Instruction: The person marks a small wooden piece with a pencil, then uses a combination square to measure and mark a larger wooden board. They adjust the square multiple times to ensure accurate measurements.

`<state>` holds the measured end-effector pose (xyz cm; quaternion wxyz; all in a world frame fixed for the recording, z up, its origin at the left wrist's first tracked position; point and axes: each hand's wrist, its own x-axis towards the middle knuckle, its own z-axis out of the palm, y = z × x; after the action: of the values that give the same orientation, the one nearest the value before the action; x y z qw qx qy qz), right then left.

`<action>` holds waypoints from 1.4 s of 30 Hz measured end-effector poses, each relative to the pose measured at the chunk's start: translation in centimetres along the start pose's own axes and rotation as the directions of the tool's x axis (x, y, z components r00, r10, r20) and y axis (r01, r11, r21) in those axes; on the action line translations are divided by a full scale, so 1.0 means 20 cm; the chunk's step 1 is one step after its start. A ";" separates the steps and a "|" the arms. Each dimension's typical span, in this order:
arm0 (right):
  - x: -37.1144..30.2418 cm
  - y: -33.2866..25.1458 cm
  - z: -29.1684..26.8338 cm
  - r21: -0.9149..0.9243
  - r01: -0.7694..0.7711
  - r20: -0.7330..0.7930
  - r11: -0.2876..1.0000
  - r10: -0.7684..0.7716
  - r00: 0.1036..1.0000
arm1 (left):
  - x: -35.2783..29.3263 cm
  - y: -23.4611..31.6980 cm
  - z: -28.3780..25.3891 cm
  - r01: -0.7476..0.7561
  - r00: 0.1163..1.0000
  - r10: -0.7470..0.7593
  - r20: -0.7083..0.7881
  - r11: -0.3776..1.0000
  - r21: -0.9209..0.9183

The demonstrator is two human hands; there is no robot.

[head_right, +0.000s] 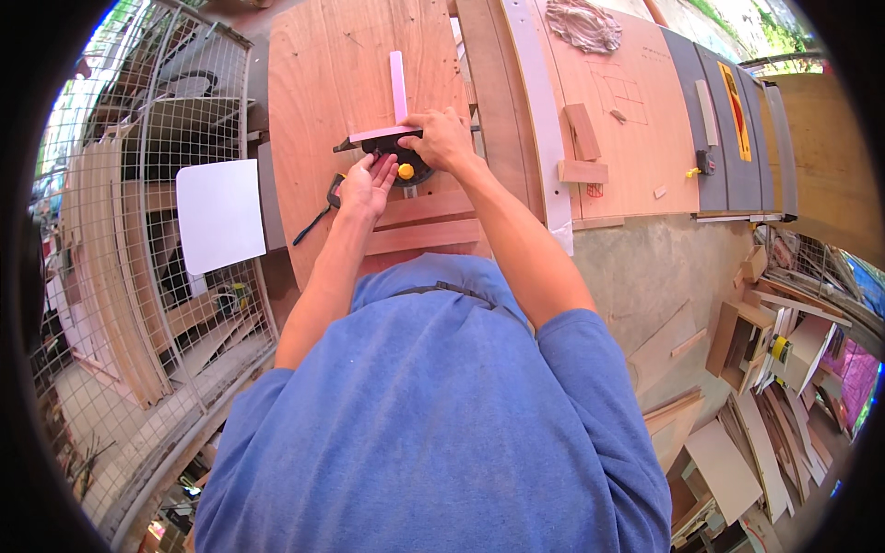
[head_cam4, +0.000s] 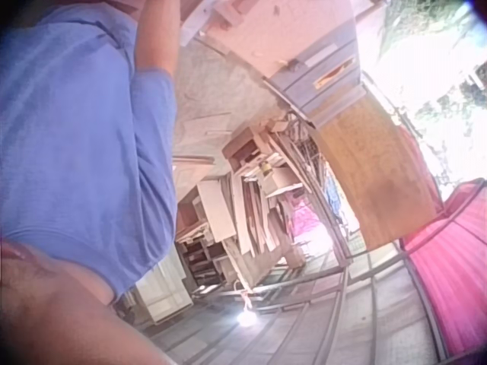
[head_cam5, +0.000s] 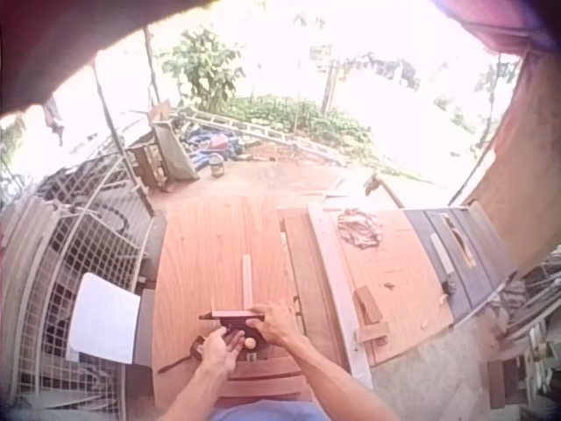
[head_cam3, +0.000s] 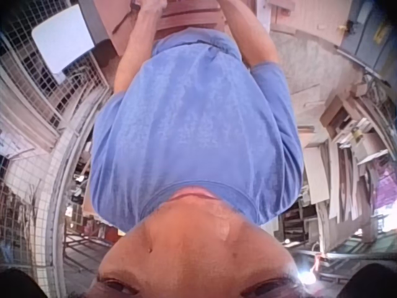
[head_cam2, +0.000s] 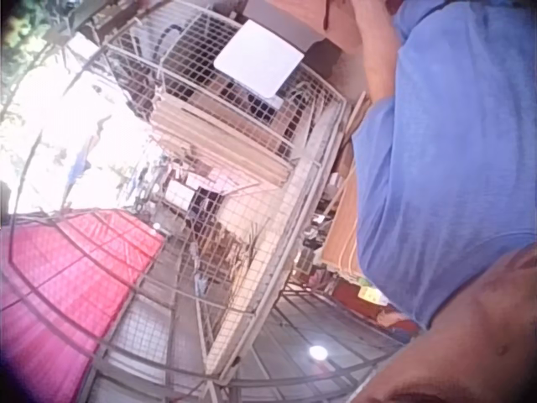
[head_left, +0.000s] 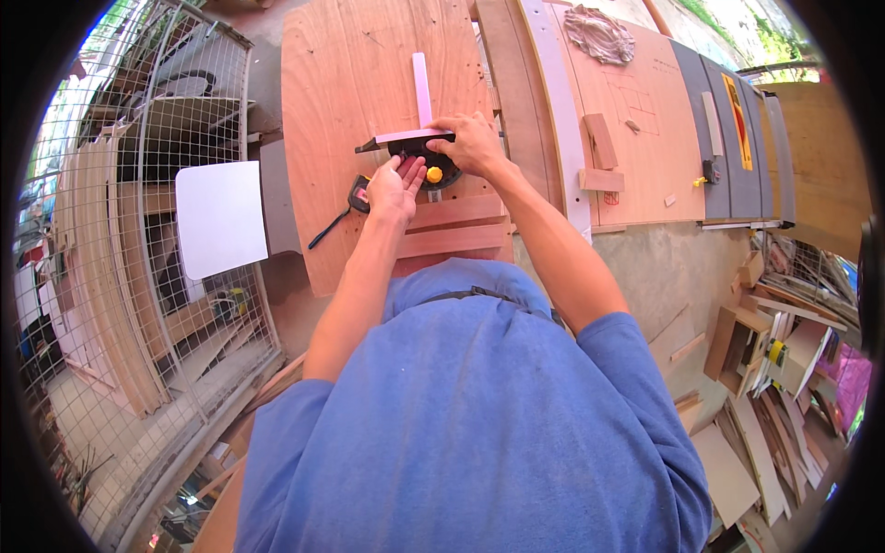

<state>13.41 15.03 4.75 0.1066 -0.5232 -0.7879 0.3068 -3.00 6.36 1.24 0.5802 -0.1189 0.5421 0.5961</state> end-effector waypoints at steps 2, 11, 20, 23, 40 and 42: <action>-0.01 -0.01 0.00 -0.019 -0.011 0.000 1.000 0.011 1.000 | 0.02 0.00 0.01 -0.020 1.000 0.020 -0.008 1.000 0.018; 0.00 0.00 -0.01 0.022 -0.014 0.007 1.000 0.014 1.000 | -0.14 0.04 0.09 -0.144 0.983 0.161 -0.090 0.974 0.175; -0.01 -0.02 0.00 -0.006 -0.009 -0.019 1.000 0.009 1.000 | -0.04 0.05 0.04 0.101 0.993 -0.085 -0.082 0.971 0.215; -0.01 -0.03 0.00 -0.053 -0.003 -0.024 0.999 0.001 1.000 | 0.03 0.05 0.00 0.123 0.992 -0.122 -0.019 0.984 0.132; -0.02 -0.04 0.00 -0.030 -0.009 -0.021 1.000 0.008 1.000 | -0.10 0.07 0.05 0.111 0.989 -0.082 -0.126 0.963 0.246; -0.02 -0.04 -0.01 -0.029 -0.010 -0.020 1.000 0.010 1.000 | -0.05 0.06 0.02 0.109 0.993 -0.104 -0.057 0.989 0.101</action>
<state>13.03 14.54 5.38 0.1055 -0.5317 -0.7885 0.2906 -3.58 6.47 2.79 0.6025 -0.1327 0.5799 0.5321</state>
